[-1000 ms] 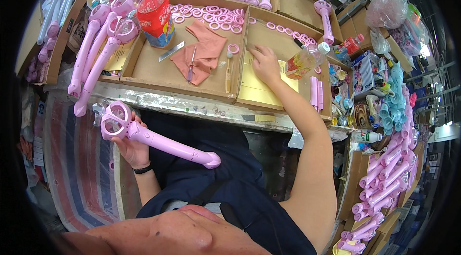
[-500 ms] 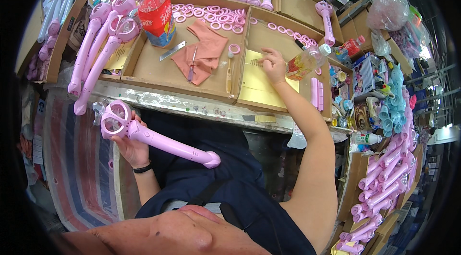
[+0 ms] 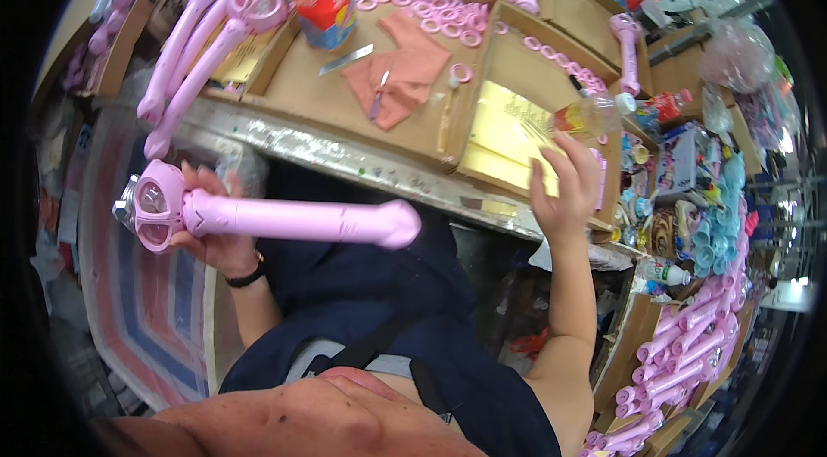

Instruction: The person assembles pink plastic wands by wiping the wand head with a cloth, inserting a small metal piece into the handle, and attaching a pink ring to the wand head. The person repeats this process for multiple wands.

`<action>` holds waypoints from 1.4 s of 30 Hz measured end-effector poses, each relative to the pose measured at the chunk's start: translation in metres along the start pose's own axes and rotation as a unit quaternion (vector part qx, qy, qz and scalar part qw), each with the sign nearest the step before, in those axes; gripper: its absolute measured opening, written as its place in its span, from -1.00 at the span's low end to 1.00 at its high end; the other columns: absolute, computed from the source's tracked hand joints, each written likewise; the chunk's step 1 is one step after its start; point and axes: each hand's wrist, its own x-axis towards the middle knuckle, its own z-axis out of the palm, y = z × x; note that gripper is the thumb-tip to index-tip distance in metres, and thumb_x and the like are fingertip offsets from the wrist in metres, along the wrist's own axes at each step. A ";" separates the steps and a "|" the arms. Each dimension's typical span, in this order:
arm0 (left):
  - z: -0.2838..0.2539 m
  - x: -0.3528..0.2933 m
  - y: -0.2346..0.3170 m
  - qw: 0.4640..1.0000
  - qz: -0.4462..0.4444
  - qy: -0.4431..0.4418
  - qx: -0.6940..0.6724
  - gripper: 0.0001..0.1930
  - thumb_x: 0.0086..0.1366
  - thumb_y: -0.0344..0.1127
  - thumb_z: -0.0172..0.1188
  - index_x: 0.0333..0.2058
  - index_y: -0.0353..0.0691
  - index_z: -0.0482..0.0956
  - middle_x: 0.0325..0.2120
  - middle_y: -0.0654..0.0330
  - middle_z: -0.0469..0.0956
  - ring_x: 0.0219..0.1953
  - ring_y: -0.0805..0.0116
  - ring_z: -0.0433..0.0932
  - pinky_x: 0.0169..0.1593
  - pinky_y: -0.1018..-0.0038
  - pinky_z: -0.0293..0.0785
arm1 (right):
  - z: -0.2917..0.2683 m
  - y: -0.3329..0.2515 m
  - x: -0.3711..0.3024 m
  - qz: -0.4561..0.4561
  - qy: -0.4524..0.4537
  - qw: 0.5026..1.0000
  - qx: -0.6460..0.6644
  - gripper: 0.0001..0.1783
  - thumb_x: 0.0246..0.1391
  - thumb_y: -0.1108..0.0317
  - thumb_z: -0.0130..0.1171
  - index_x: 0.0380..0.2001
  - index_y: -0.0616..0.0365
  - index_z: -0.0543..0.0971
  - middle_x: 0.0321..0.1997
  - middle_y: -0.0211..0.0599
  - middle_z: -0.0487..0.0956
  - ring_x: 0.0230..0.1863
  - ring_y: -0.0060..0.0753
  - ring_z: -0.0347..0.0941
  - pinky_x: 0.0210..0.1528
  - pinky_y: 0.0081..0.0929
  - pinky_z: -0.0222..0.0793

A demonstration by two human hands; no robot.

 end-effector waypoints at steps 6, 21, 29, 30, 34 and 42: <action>0.005 -0.013 -0.018 0.974 -0.132 0.034 0.180 -0.20 0.06 0.04 0.29 0.23 -0.02 0.13 0.21 0.12 0.22 0.32 -0.17 -0.11 0.31 -0.12 -0.23 | 0.006 -0.079 -0.002 0.245 0.120 0.876 0.398 -0.86 0.03 0.60 0.12 -0.31 0.21 0.46 -0.37 -0.32 0.50 -0.39 -0.52 0.39 -0.30 -0.63 0.32; 0.017 -0.030 -0.020 0.980 -0.082 0.007 0.182 -0.25 0.11 0.03 0.27 0.21 0.02 0.12 0.18 0.16 0.26 0.31 -0.15 -0.05 0.31 -0.10 -0.19 | 0.060 -0.170 0.035 0.377 -0.132 0.710 0.579 -0.89 0.04 0.48 0.22 -0.41 0.27 0.50 -0.56 -0.59 0.46 -0.60 -0.91 0.21 -0.58 -0.87 0.07; 0.016 -0.028 -0.021 0.981 -0.090 0.000 0.175 -0.23 0.09 -0.01 0.29 0.21 0.02 0.11 0.17 0.12 0.28 0.31 -0.16 -0.05 0.31 -0.10 -0.19 | 0.064 -0.171 0.034 0.386 -0.125 0.722 0.561 -0.87 0.04 0.45 0.23 -0.42 0.28 0.50 -0.58 -0.57 0.47 -0.59 -0.90 0.24 -0.57 -0.87 0.11; 0.016 -0.028 -0.021 0.981 -0.089 0.004 0.173 -0.23 0.08 -0.01 0.30 0.21 0.01 0.11 0.17 0.12 0.28 0.31 -0.16 -0.05 0.31 -0.10 -0.18 | 0.064 -0.171 0.033 0.385 -0.128 0.727 0.555 -0.87 0.03 0.45 0.23 -0.42 0.28 0.51 -0.59 -0.58 0.47 -0.60 -0.90 0.23 -0.58 -0.87 0.11; 0.017 -0.029 -0.021 0.980 -0.088 0.017 0.177 -0.23 0.07 -0.01 0.31 0.20 0.01 0.11 0.17 0.12 0.28 0.31 -0.17 -0.05 0.31 -0.09 -0.17 | 0.066 -0.171 0.032 0.373 -0.134 0.751 0.529 -0.87 0.02 0.45 0.24 -0.43 0.27 0.51 -0.61 -0.58 0.46 -0.64 -0.90 0.18 -0.61 -0.84 0.07; 0.019 -0.029 -0.024 0.971 -0.082 0.002 0.224 -0.20 0.04 0.02 0.33 0.19 -0.01 0.12 0.15 0.12 0.29 0.28 -0.18 0.02 0.31 -0.10 -0.16 | 0.063 -0.180 0.030 0.286 -0.116 0.872 0.380 -0.62 -0.16 0.26 0.40 -0.31 0.21 0.50 -0.65 -0.46 0.37 -0.71 -0.66 0.19 -0.65 -0.68 0.13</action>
